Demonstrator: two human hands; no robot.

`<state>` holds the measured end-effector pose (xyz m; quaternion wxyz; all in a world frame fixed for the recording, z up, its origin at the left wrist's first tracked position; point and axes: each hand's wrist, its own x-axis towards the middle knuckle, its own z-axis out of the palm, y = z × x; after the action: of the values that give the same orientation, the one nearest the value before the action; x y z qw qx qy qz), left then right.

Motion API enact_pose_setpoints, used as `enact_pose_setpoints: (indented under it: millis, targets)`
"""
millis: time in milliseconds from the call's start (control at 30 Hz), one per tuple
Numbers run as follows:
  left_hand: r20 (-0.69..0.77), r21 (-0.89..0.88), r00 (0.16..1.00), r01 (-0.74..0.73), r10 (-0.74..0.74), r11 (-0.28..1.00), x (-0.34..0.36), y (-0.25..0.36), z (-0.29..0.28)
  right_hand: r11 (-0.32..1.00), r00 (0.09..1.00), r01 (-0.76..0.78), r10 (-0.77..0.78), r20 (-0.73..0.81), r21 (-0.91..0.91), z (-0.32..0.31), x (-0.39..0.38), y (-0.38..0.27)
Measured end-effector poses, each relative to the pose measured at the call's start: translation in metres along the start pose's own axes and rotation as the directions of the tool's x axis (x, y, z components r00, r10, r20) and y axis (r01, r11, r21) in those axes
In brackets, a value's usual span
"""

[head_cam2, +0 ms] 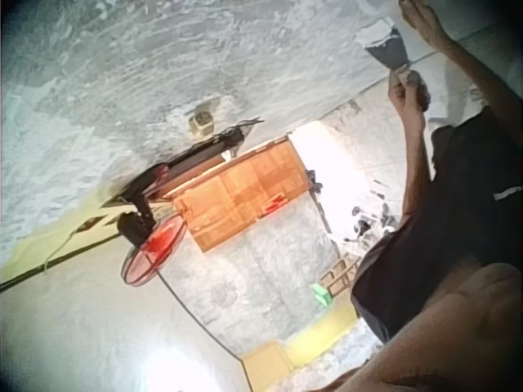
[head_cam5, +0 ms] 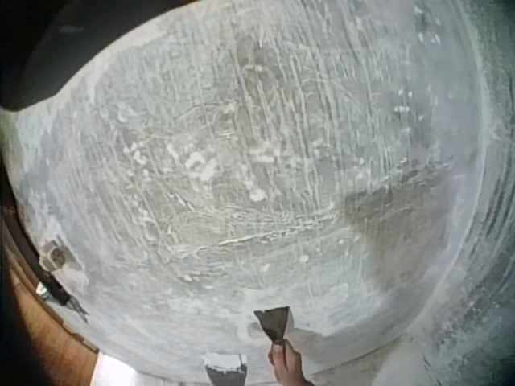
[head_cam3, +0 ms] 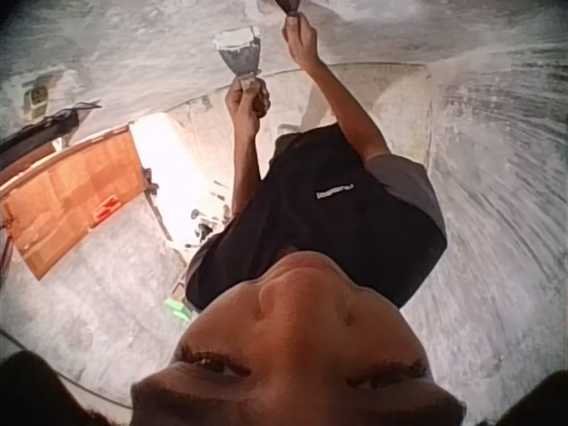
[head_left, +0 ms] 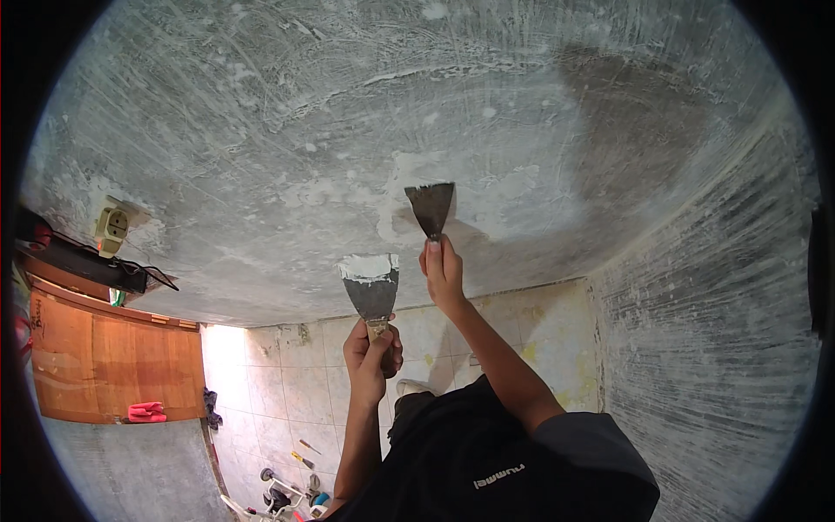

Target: The person applies and smooths wall putty onto an interior wall using two scrapers.

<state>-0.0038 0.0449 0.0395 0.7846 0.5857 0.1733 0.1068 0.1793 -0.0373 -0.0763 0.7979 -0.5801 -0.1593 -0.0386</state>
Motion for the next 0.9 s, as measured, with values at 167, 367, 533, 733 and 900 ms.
enact_pose_setpoints:
  millis: [167,367,533,733,900]
  targets:
    - [0.008,-0.029,1.0,-0.002,0.002,1.0,-0.001,0.003,0.0,0.997,0.997,0.074,-0.073,0.013,-0.021,0.002,0.005,-0.022]
    - [0.025,-0.033,1.0,-0.007,0.008,0.999,-0.002,0.006,0.001,0.997,0.997,0.08,-0.079,0.007,-0.017,0.011,0.024,-0.039]
    - [0.005,-0.032,1.0,0.01,-0.01,0.999,-0.003,0.008,0.002,0.998,1.0,-0.011,0.01,0.009,0.064,0.001,-0.007,-0.005]
    - [0.014,-0.046,1.0,0.021,-0.02,0.999,-0.001,0.009,0.004,0.999,0.999,0.045,-0.045,0.019,0.027,0.01,0.023,-0.054]
    - [0.03,-0.037,0.999,0.018,-0.017,0.999,0.002,0.012,0.008,0.995,0.999,-0.032,0.033,0.012,-0.092,-0.006,0.006,-0.024]
